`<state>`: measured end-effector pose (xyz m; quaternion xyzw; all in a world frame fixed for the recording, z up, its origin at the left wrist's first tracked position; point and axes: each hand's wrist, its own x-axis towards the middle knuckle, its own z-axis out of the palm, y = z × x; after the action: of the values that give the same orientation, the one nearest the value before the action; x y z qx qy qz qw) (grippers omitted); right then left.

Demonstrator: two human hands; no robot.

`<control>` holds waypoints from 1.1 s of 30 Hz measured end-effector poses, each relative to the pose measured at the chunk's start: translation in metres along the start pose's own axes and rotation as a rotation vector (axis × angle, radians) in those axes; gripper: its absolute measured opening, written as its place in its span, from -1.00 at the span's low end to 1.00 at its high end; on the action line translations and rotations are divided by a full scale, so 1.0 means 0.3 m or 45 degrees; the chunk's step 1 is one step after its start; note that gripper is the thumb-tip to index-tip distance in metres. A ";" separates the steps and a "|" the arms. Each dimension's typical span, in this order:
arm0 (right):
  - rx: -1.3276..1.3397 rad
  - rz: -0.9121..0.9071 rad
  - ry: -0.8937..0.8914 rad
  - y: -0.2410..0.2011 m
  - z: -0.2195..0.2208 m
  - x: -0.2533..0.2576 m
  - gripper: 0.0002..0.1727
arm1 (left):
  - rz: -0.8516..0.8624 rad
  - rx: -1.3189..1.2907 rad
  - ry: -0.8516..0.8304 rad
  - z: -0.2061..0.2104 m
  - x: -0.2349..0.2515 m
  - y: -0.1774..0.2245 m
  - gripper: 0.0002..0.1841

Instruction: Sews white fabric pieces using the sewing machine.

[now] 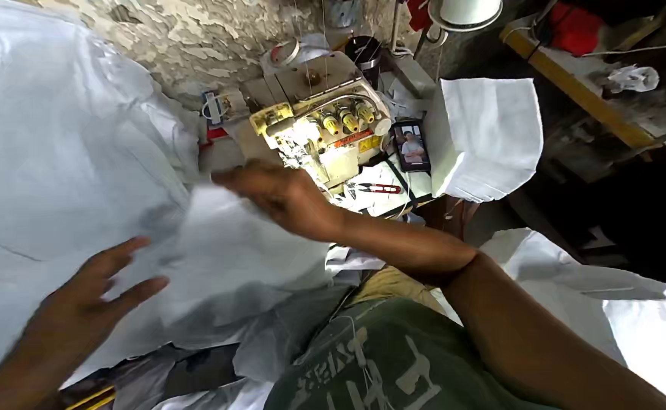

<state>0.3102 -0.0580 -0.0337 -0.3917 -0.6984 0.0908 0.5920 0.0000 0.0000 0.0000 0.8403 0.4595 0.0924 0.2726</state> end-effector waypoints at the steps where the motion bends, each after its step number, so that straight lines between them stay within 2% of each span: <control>1: -0.009 0.017 -0.068 0.014 0.032 -0.030 -0.64 | 0.116 -0.067 0.072 0.057 0.048 0.026 -0.34; 4: -0.012 0.009 -0.114 0.040 0.061 -0.049 -0.66 | 0.291 -0.275 0.162 0.152 0.177 0.186 -0.56; 6: 0.025 0.040 -0.105 0.052 0.040 -0.037 -0.70 | 0.330 -0.273 0.278 0.188 0.239 0.250 -0.77; 10: 0.212 0.189 -0.221 0.093 -0.024 -0.066 -0.75 | 0.398 -0.139 0.317 0.205 0.261 0.282 -0.72; 15: 0.372 0.512 -0.457 0.168 -0.115 -0.221 -0.74 | 0.411 -0.206 0.351 0.154 0.229 0.272 -0.70; 17: 0.531 0.641 -0.395 0.176 -0.139 -0.276 -0.80 | 0.405 -0.264 0.381 0.135 0.231 0.240 -0.73; 20: 0.773 0.926 -0.165 0.186 -0.136 -0.323 -0.92 | 0.382 -0.291 0.455 0.122 0.289 0.218 -0.73; 24: 0.733 1.156 0.164 0.233 -0.055 -0.306 -0.93 | 0.203 0.027 0.522 0.171 0.439 0.202 -0.62; 27: 0.631 1.186 0.300 0.284 0.001 -0.297 -0.97 | 0.183 0.152 0.350 0.263 0.487 0.225 -0.54; 29: 0.606 1.171 0.285 0.297 0.009 -0.292 -0.99 | 0.362 0.136 0.231 0.353 0.471 0.278 -0.62; 31: 0.615 1.159 0.224 0.301 -0.001 -0.296 -0.91 | 0.601 0.062 0.043 0.446 0.476 0.298 -0.71; 33: 0.637 1.180 0.188 0.299 -0.015 -0.297 -0.86 | 0.771 0.054 -0.074 0.508 0.512 0.285 -0.67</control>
<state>0.3528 -0.0571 -0.1527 -0.5113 -0.3657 0.4789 0.6128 0.2096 0.0328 -0.0953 0.9468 0.1818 0.1358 0.2281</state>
